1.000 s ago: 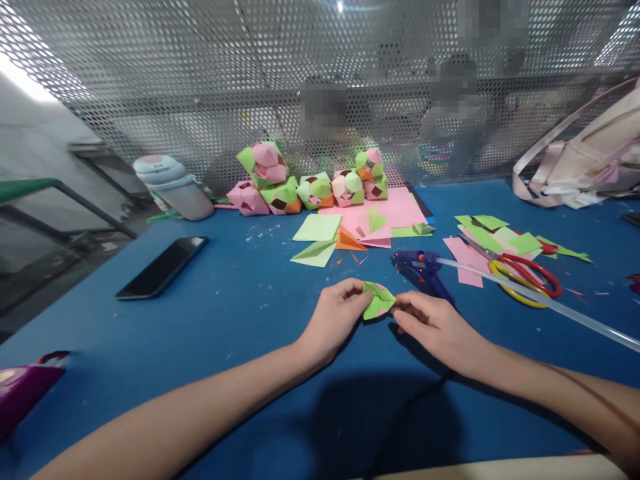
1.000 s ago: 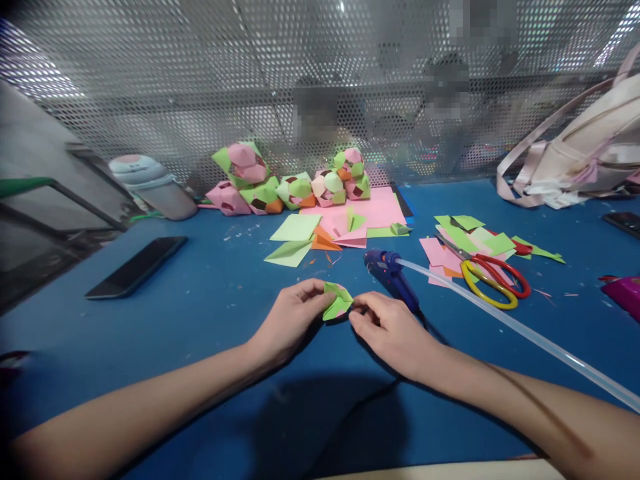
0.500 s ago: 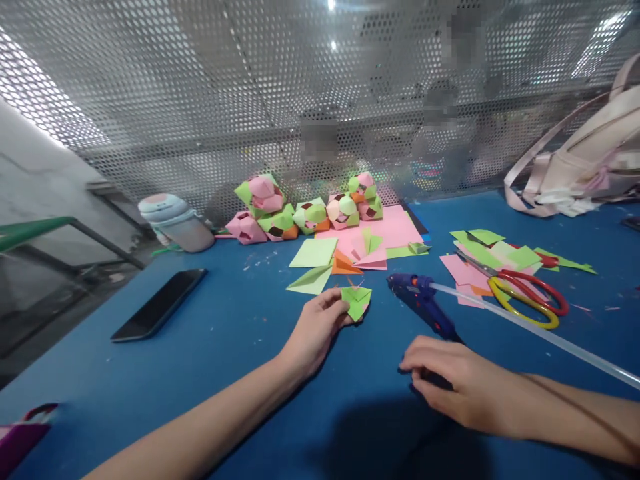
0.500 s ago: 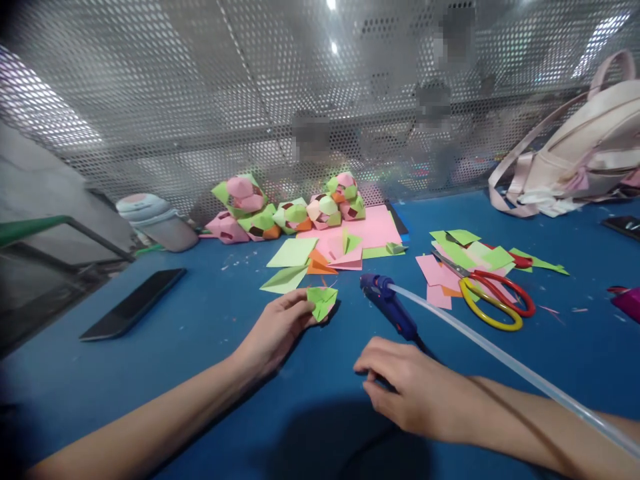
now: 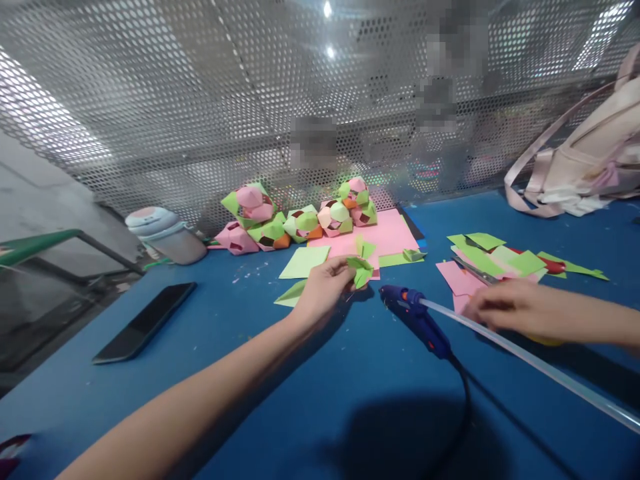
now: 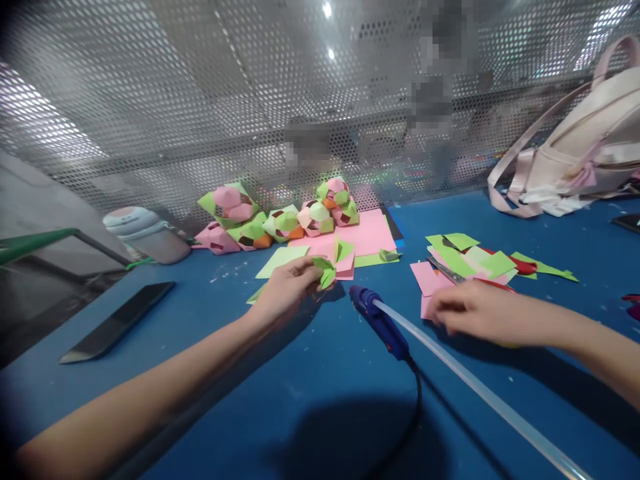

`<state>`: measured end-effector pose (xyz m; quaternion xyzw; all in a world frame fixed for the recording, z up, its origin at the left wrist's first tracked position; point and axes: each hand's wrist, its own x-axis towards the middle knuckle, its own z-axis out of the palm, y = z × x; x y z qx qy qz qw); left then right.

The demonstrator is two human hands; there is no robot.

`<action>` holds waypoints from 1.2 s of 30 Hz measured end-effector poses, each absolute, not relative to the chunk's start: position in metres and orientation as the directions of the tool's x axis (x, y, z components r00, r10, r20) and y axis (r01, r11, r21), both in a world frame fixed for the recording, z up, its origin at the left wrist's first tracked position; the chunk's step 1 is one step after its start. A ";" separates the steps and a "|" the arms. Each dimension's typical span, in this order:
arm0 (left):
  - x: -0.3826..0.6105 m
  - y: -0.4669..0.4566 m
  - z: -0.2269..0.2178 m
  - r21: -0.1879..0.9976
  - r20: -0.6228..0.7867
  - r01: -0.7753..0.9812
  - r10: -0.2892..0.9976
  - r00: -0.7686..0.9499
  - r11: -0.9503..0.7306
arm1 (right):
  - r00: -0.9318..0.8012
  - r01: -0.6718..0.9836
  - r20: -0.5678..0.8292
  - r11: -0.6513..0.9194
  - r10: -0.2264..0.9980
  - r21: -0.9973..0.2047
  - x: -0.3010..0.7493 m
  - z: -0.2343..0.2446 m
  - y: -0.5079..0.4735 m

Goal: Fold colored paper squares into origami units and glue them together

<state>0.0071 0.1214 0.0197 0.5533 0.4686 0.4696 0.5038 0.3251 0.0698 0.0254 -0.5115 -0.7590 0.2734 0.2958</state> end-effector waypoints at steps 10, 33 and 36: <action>0.047 0.168 0.015 0.991 0.134 0.006 0.985 0.110 -0.136 | -0.308 0.754 0.310 0.429 0.899 -0.497 0.258 -0.005 0.180; 0.021 0.159 0.023 0.964 0.167 -0.225 0.982 0.088 -0.144 | -0.162 -0.232 -0.061 -0.098 0.985 -0.968 0.232 0.016 0.171; 0.010 0.150 0.021 0.965 0.177 -0.210 0.981 0.077 -0.158 | -0.143 -0.014 0.029 0.028 0.989 -1.000 0.238 0.009 0.169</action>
